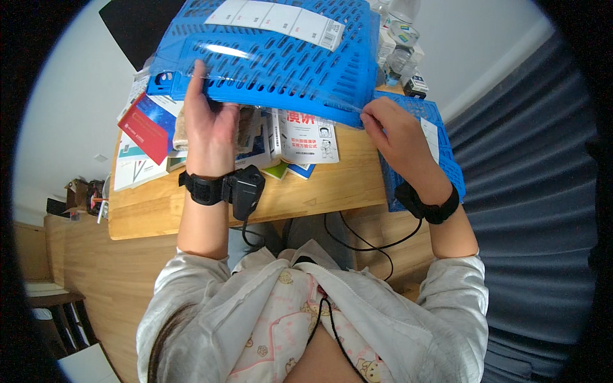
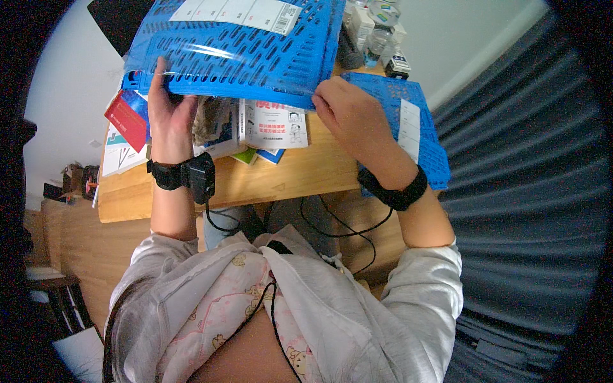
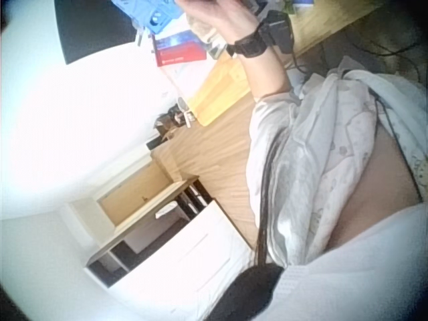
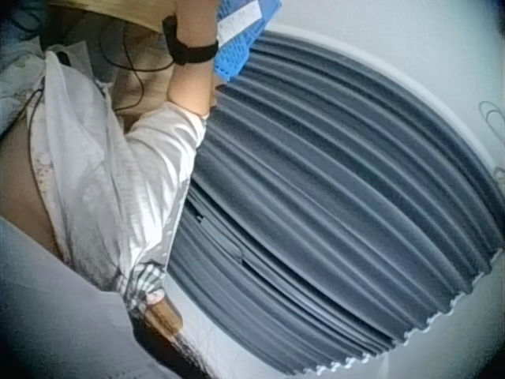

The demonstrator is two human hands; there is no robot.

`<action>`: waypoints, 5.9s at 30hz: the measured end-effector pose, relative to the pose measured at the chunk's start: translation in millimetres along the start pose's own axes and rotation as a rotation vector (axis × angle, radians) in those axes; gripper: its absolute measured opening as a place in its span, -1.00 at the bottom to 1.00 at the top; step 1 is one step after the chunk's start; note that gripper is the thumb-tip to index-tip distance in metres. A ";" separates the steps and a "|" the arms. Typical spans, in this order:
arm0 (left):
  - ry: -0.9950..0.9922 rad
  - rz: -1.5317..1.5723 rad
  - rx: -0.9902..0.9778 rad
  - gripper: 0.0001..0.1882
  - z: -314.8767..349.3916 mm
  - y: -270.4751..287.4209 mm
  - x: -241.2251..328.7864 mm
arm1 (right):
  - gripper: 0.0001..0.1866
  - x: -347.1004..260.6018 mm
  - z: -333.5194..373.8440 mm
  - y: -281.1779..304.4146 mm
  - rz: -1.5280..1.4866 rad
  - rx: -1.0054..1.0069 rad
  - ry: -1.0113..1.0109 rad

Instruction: The person unpacks a blue plastic basket from its packaging, removes the shrink wrap, and assembles the basket by snapping together its side panels and base.

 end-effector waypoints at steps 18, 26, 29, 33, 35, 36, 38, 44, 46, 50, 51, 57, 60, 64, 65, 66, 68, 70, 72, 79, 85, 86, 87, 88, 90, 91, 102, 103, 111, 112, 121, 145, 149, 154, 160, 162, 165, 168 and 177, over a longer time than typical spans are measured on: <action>-0.173 -0.221 -0.182 -0.66 6.6 -5.4 14.2 | -0.90 15.2 -14.6 10.6 -0.283 -0.057 0.014; -0.034 0.049 -0.112 -0.61 2.8 -2.8 3.7 | -0.85 -0.4 -5.1 2.0 -0.088 -0.047 0.090; 0.117 0.125 0.047 -0.57 -6.0 8.4 -10.2 | -0.84 9.0 -6.0 -4.4 -0.149 -0.115 -0.024; 0.078 0.108 0.010 -0.52 -6.2 4.8 -5.8 | -0.82 8.4 -5.6 -5.8 -0.109 -0.128 -0.015; 0.024 0.065 0.001 -0.51 -1.5 3.8 -0.4 | -0.82 8.2 -2.7 -5.8 -0.085 -0.127 -0.034; 0.005 0.049 -0.004 -0.56 1.3 3.0 1.2 | -0.82 7.6 -2.6 -5.6 -0.068 -0.120 -0.033; -0.009 0.053 0.062 -0.63 4.4 8.0 1.3 | -0.82 6.6 -2.6 -5.1 -0.032 -0.107 -0.032; 0.108 0.206 0.037 -0.58 -7.7 5.2 -7.9 | -0.86 6.3 -2.7 -5.8 -0.067 -0.112 -0.029; 0.093 0.169 0.027 -0.56 -8.8 5.8 -6.6 | -0.89 9.4 -3.5 -6.4 -0.132 -0.129 -0.053; 0.070 0.134 0.033 -0.57 -1.3 4.7 -3.9 | -0.89 16.5 -3.3 -8.4 -0.249 -0.149 -0.125; 0.034 0.113 -0.011 -0.55 2.7 1.2 -0.2 | -0.88 20.1 -3.4 -10.3 -0.210 -0.157 -0.162; 0.066 0.088 -0.004 -0.51 2.4 -4.7 -4.1 | -0.87 20.0 -1.1 -23.3 0.142 -0.166 -0.175; 0.042 0.049 0.022 -0.52 3.3 -4.0 -3.8 | -0.89 14.5 -0.6 -23.1 0.185 -0.092 -0.146; -0.070 0.026 -0.068 -0.56 8.9 -9.4 10.2 | -0.91 13.6 -6.7 -8.8 -0.004 0.026 -0.097; -0.098 0.010 -0.094 -0.57 9.0 -10.4 14.8 | -0.92 14.7 -9.2 -4.9 -0.058 0.034 -0.082; -0.075 0.031 -0.077 -0.58 6.5 -8.6 14.2 | -0.92 16.8 -11.8 -2.8 -0.096 0.021 -0.079; -0.011 0.052 0.021 -0.61 -0.3 1.0 11.1 | -0.91 19.9 -16.1 0.1 -0.181 -0.002 -0.079; -0.021 0.048 0.008 -0.62 -2.7 2.6 12.0 | -0.90 22.7 -16.8 -0.6 -0.209 -0.022 -0.087; -0.021 0.058 0.010 -0.63 -4.1 4.8 11.8 | -0.89 26.6 -16.5 -1.5 -0.260 -0.040 -0.098; -0.039 0.092 -0.030 -0.60 -4.2 2.8 16.4 | -0.88 40.5 -18.6 -11.1 -0.516 -0.119 -0.135; -0.029 0.160 -0.040 -0.57 -4.0 1.3 15.0 | -0.81 28.8 -7.8 -8.1 -0.326 -0.076 -0.200; -0.031 0.162 -0.053 -0.57 -4.3 0.3 15.2 | -0.79 25.0 -6.7 -7.3 -0.295 -0.068 -0.188; -0.026 0.161 -0.038 -0.57 -4.3 2.0 14.8 | -0.77 25.9 -6.6 -8.7 -0.293 -0.069 -0.220; -0.027 0.155 -0.042 -0.57 -4.3 2.0 15.4 | -0.75 25.0 -6.3 -9.2 -0.303 -0.063 -0.224; -0.028 0.142 -0.048 -0.57 -4.0 2.0 16.4 | -0.73 28.8 -5.4 -13.0 -0.329 -0.087 -0.269; -0.029 0.134 -0.049 -0.58 -3.5 2.1 16.8 | -0.73 33.3 -4.7 -16.5 -0.344 -0.116 -0.310; -0.059 0.073 -0.037 -0.44 3.1 -5.1 14.4 | -0.85 54.2 7.3 -33.0 -0.254 -0.149 -0.449; -0.058 0.066 -0.037 -0.43 5.0 -6.3 13.5 | -0.85 57.3 8.5 -36.8 -0.197 -0.172 -0.479; -0.105 0.022 -0.069 -0.44 16.4 -23.7 16.4 | -0.76 76.7 23.2 -74.6 -0.765 -0.218 -0.785; -0.112 0.027 -0.078 -0.45 16.5 -25.6 17.0 | -0.76 76.8 21.4 -76.1 -0.760 -0.194 -0.764; -0.130 0.058 -0.048 -0.52 9.5 -14.5 22.3 | -0.75 75.3 4.2 -65.9 -0.788 -0.024 -0.604; -0.069 0.155 0.062 -0.50 -11.1 18.7 24.9 | -0.84 21.6 -4.1 -5.3 -0.517 0.169 -0.299; 0.001 0.290 0.042 -0.51 -9.1 13.6 20.6 | -0.81 5.1 -4.5 10.7 -0.326 0.271 -0.187; 0.008 0.290 0.070 -0.53 -8.2 12.9 18.9 | -0.83 -9.3 -6.2 18.3 -0.080 0.379 -0.068; -0.127 0.075 0.007 -0.53 3.1 7.6 27.8 | -0.86 -6.7 -9.0 8.9 0.202 0.340 -0.128; -0.071 0.194 0.031 -0.51 1.8 4.9 22.3 | -0.87 -2.9 -10.3 6.8 0.218 0.318 -0.162; -0.055 0.234 0.064 -0.51 2.5 3.2 19.8 | -0.87 4.2 -14.1 0.9 0.237 0.257 -0.207; -0.085 0.201 0.050 -0.53 5.7 0.6 21.4 | -0.87 10.5 -16.4 -6.4 0.231 0.222 -0.249; -0.085 0.202 0.023 -0.57 3.7 -0.8 24.3 | -0.90 25.1 -17.4 -11.7 0.066 0.209 -0.284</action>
Point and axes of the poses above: each hand's wrist, its own z-axis away from the middle knuckle, its own y-axis out of the back of the hand, x = y × z, the point moved 9 cm from there along -z, towards the middle knuckle, and after that the axes turned 8 degrees about -y, right-handed, at the moved point
